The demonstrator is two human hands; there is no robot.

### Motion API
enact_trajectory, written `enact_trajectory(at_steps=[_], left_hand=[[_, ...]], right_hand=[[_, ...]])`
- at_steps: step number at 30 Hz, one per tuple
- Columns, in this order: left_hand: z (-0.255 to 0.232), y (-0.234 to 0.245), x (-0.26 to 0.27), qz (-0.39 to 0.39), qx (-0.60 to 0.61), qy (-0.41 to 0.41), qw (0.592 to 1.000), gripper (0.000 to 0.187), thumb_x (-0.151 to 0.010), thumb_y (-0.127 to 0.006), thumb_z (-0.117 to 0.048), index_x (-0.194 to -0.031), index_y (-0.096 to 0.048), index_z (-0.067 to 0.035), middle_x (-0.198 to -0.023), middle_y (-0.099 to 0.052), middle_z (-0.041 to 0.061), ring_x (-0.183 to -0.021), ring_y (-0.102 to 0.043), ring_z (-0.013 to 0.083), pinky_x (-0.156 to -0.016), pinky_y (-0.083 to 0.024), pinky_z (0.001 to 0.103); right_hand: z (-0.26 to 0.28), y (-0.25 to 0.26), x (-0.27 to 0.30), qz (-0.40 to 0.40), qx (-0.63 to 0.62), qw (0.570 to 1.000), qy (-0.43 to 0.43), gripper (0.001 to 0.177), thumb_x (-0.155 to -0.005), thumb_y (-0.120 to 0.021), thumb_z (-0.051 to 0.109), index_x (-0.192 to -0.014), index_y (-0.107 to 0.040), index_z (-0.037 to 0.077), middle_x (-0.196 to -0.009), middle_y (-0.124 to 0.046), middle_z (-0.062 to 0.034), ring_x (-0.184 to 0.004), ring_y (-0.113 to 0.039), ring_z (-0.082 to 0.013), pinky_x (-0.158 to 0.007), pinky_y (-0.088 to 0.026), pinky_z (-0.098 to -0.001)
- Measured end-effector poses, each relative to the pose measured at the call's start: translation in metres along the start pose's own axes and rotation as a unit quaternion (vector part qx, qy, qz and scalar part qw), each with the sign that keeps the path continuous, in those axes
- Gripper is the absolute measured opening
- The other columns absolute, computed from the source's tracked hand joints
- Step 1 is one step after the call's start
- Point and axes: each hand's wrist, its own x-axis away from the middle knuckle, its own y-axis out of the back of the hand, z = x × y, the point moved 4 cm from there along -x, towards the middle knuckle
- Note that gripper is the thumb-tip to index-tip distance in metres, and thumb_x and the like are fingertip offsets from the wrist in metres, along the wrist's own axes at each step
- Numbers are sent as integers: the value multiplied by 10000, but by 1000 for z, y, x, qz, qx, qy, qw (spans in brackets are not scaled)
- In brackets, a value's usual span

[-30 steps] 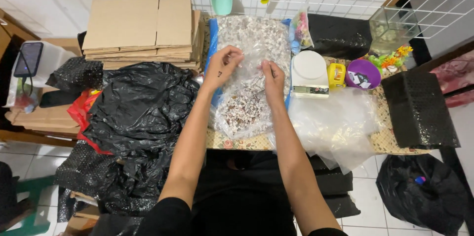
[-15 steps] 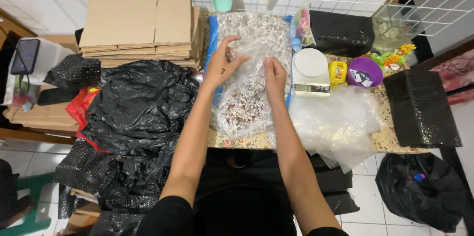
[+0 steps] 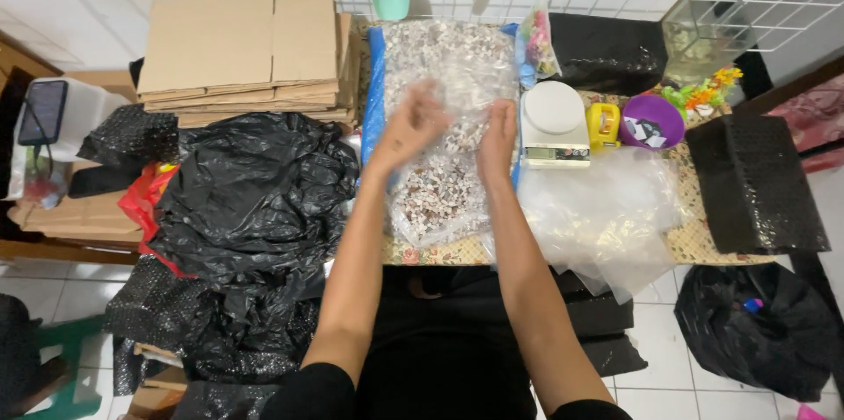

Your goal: The person scoops pellets from a large bag into small plastic bags, weighs each bag on a digital scale, and then places the filled bags into a larger black plastic bag.

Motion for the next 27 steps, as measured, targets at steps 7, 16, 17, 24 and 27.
enact_trajectory(at_steps=[7, 16, 17, 24, 27], left_hand=[[90, -31, -15, 19, 178, 54, 982, 410, -871, -834, -148, -1244, -681, -73, -994, -727, 149, -822, -701, 165, -748, -665, 316], [72, -15, -10, -75, 235, 26, 969, 351, -911, -791, -162, -1229, -659, -90, -855, -686, 105, -742, -675, 127, -639, -688, 274], [70, -13, -9, -79, 238, 24, 968, 400, -898, -807, -160, -1256, -643, -93, -884, -698, 93, -736, -660, 98, -624, -675, 244], [89, -16, -14, -78, 201, 24, 976, 385, -942, -773, -342, -1241, -668, -122, -878, -711, 91, -635, -654, 74, -577, -639, 260], [53, -12, -7, -53, 194, -3, 980, 511, -944, -759, -259, -1387, -576, -79, -876, -517, -28, -780, -517, 46, -697, -583, 257]], right_hand=[[-10, -6, -6, 32, -26, 999, -9, 261, -1112, -435, 362, -941, -509, 178, -890, -506, 53, -897, -455, -83, -916, -380, -252], [-15, -10, -5, 177, 37, 982, 49, 456, -1036, -687, 264, -1435, -511, 132, -1236, -687, -84, -1055, -631, -137, -841, -561, -324], [-15, -12, -3, 184, 25, 982, 26, 441, -1009, -714, 227, -1394, -538, 101, -1225, -677, -85, -1003, -630, -140, -744, -575, -292], [-29, -8, -11, 166, -3, 986, 7, 208, -1026, -674, 209, -1157, -603, 65, -948, -687, -79, -759, -641, -133, -508, -630, -291], [-33, -5, -14, 133, -30, 991, 15, 145, -1058, -610, 183, -1126, -545, 73, -912, -659, -76, -710, -642, -135, -471, -626, -296]])
